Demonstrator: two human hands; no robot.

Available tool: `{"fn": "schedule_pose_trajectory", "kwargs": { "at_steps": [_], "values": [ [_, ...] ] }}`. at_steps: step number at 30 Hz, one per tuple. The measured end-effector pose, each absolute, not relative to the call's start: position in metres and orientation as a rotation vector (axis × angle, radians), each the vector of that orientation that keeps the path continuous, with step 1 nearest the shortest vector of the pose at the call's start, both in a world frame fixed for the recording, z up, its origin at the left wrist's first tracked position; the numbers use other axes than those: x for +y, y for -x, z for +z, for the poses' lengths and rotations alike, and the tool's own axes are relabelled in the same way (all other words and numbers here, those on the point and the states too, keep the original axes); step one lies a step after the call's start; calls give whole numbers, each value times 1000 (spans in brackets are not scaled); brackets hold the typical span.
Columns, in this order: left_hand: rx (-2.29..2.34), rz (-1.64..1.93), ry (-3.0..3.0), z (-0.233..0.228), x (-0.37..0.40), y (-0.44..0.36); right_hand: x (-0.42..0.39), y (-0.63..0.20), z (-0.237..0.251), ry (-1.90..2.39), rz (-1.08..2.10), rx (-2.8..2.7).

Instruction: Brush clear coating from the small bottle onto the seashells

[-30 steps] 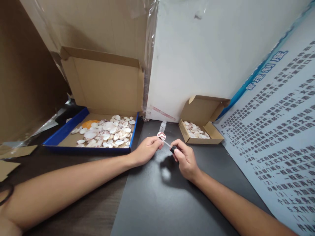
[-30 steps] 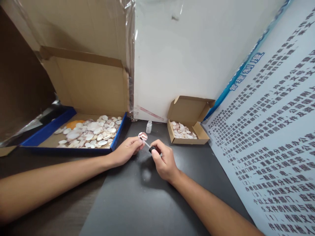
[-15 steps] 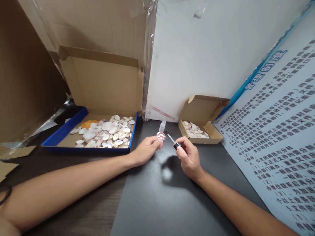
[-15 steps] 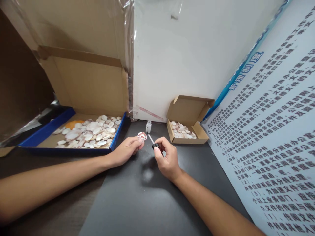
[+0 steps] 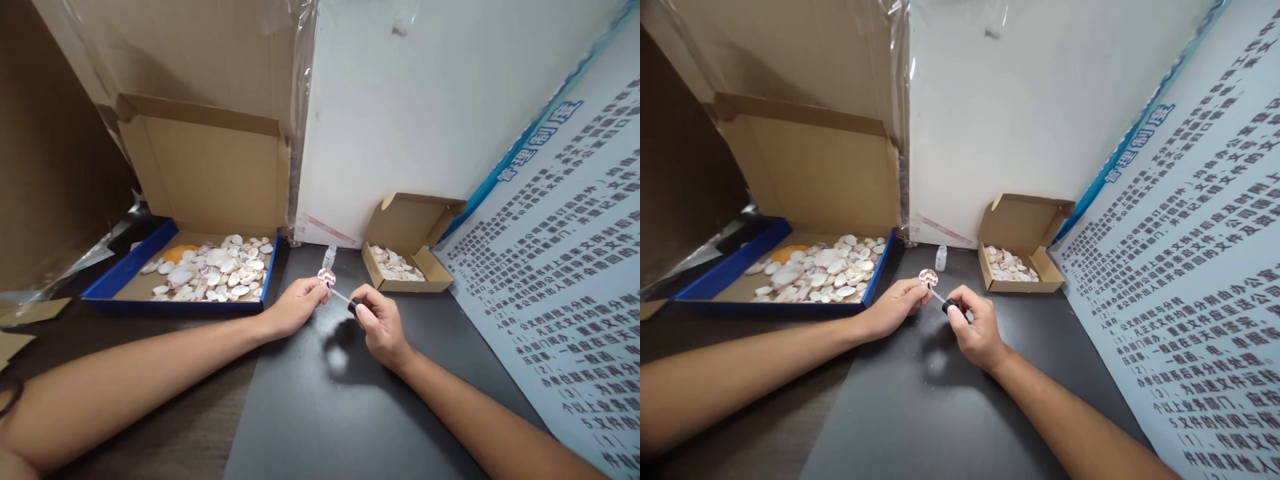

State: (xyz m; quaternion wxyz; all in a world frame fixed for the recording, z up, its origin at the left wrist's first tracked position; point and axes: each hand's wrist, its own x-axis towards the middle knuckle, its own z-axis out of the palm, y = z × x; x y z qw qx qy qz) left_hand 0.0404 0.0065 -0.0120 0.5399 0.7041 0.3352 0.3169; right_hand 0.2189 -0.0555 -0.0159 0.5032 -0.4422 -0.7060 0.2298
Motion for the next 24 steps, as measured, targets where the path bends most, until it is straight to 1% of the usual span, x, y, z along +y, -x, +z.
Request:
{"fn": "schedule_pose_trajectory", "kwargs": {
  "at_steps": [17, 24],
  "values": [
    [784, 750, -1676, -11, 5, -40, -59, -215, -15, 1044, 536, -1752],
    [799, 761, -1696, -10, 4, -41, -54, -219, -22, 1088, 591, -1590]
  ]
}}
